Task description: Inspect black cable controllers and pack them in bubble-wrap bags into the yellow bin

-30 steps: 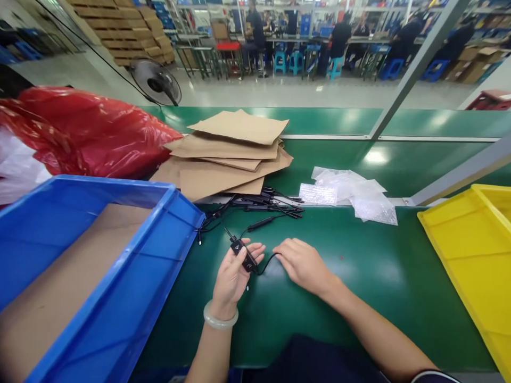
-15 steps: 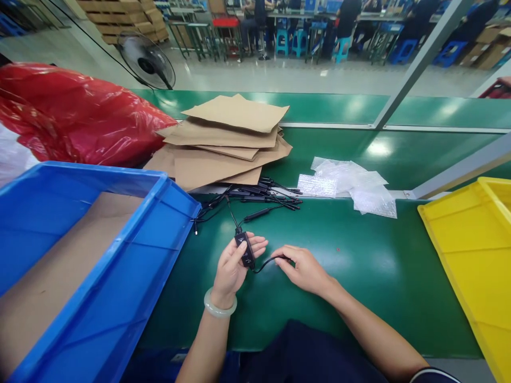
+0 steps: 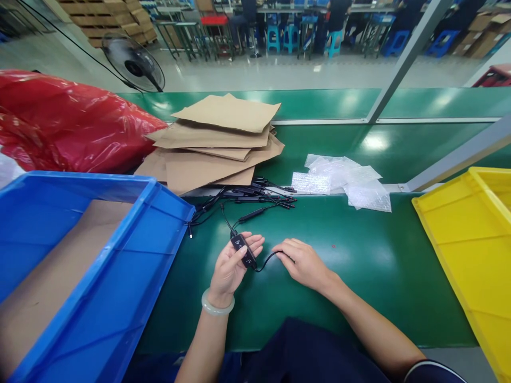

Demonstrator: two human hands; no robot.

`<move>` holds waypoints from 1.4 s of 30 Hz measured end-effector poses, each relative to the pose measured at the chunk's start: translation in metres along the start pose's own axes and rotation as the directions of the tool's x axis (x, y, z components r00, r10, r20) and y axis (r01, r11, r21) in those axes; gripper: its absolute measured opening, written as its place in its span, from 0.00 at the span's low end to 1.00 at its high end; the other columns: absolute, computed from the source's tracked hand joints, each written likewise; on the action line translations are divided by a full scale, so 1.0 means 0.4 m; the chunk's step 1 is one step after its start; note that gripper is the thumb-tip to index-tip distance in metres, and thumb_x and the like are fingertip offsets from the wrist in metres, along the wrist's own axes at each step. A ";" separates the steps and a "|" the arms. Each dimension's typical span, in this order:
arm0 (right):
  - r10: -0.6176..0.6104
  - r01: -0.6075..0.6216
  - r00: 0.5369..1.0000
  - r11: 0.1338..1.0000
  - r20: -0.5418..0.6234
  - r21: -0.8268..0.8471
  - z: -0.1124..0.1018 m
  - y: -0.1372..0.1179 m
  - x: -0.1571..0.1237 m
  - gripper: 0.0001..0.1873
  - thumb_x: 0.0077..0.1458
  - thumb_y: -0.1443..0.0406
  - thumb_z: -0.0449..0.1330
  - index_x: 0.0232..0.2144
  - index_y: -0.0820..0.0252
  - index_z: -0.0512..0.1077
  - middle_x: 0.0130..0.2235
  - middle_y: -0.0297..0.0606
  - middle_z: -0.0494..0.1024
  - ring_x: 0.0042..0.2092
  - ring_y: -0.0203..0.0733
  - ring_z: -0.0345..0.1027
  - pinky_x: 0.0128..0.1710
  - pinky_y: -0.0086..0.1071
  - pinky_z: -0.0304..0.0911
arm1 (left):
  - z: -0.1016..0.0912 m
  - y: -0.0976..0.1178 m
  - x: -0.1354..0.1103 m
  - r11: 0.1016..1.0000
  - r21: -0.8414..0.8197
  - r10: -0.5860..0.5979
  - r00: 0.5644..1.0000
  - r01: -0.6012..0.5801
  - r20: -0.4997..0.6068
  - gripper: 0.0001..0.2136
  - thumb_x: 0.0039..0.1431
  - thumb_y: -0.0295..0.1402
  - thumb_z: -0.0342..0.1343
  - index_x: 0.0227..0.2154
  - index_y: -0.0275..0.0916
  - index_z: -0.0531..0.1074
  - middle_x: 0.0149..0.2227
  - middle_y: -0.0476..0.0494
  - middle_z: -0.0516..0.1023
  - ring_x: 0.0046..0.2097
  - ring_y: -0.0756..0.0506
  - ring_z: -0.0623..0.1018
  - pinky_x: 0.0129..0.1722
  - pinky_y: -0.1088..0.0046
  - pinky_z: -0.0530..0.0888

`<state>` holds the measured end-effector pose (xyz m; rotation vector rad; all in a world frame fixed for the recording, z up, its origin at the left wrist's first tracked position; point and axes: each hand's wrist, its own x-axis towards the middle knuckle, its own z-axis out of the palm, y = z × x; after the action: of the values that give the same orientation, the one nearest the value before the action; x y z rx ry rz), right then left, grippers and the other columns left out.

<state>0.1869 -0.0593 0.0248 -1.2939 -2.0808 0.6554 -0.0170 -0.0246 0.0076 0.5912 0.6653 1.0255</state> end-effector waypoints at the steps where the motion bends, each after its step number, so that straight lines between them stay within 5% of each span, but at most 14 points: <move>1: -0.001 0.001 1.000 1.000 0.000 -0.003 0.000 -0.001 0.001 0.11 0.66 0.66 0.48 0.41 0.59 0.70 0.36 0.39 0.75 0.37 0.43 0.68 0.38 0.35 0.63 | 0.001 -0.001 0.000 1.000 0.004 0.000 1.000 0.000 0.000 0.14 0.55 0.30 0.61 0.44 0.36 0.69 0.47 0.35 0.77 0.51 0.38 0.75 0.53 0.59 0.71; 9: -0.049 0.053 0.998 0.986 0.028 -0.156 0.000 0.021 -0.006 0.12 0.66 0.67 0.48 0.42 0.60 0.71 0.37 0.41 0.75 0.37 0.45 0.68 0.38 0.37 0.65 | -0.004 0.011 -0.002 1.000 -0.004 -0.009 1.000 0.009 -0.021 0.15 0.55 0.30 0.60 0.45 0.36 0.69 0.49 0.34 0.76 0.53 0.36 0.74 0.53 0.56 0.70; 14: -0.103 0.060 0.988 0.942 -0.114 -0.331 -0.009 0.033 -0.002 0.14 0.66 0.67 0.46 0.45 0.61 0.71 0.38 0.44 0.77 0.36 0.45 0.68 0.36 0.38 0.67 | 0.000 0.004 -0.003 0.996 0.030 -0.090 0.989 0.087 0.113 0.14 0.57 0.30 0.58 0.47 0.36 0.68 0.52 0.32 0.74 0.55 0.35 0.72 0.54 0.55 0.69; 23: -0.012 -0.016 0.991 0.977 -0.133 -0.211 0.034 -0.015 0.043 0.14 0.62 0.68 0.51 0.40 0.59 0.77 0.51 0.44 0.73 0.42 0.47 0.68 0.43 0.42 0.68 | 0.012 -0.047 -0.007 0.974 0.201 -0.158 0.956 0.109 0.248 0.17 0.56 0.33 0.60 0.49 0.40 0.69 0.51 0.38 0.74 0.54 0.36 0.73 0.53 0.56 0.70; 32: 0.100 -0.113 0.982 0.991 -0.161 -0.076 0.066 -0.075 0.062 0.17 0.61 0.70 0.47 0.39 0.64 0.76 0.49 0.48 0.75 0.43 0.48 0.66 0.45 0.43 0.67 | 0.033 -0.089 -0.008 0.939 0.333 0.059 0.994 -0.088 0.097 0.14 0.59 0.36 0.56 0.48 0.40 0.69 0.49 0.41 0.75 0.54 0.41 0.71 0.55 0.64 0.67; 42: 0.178 -0.164 0.964 0.983 -0.198 0.083 0.082 -0.045 0.062 0.15 0.60 0.69 0.51 0.42 0.59 0.76 0.48 0.42 0.76 0.46 0.47 0.69 0.47 0.43 0.67 | 0.035 -0.095 -0.009 0.958 0.282 0.023 0.994 -0.053 0.110 0.16 0.58 0.36 0.57 0.49 0.39 0.68 0.50 0.40 0.73 0.56 0.40 0.69 0.56 0.62 0.65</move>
<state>0.1440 -0.0470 0.0195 -1.4505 -1.7823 0.6305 0.0136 -0.0447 -0.0096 0.9066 0.7158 0.9331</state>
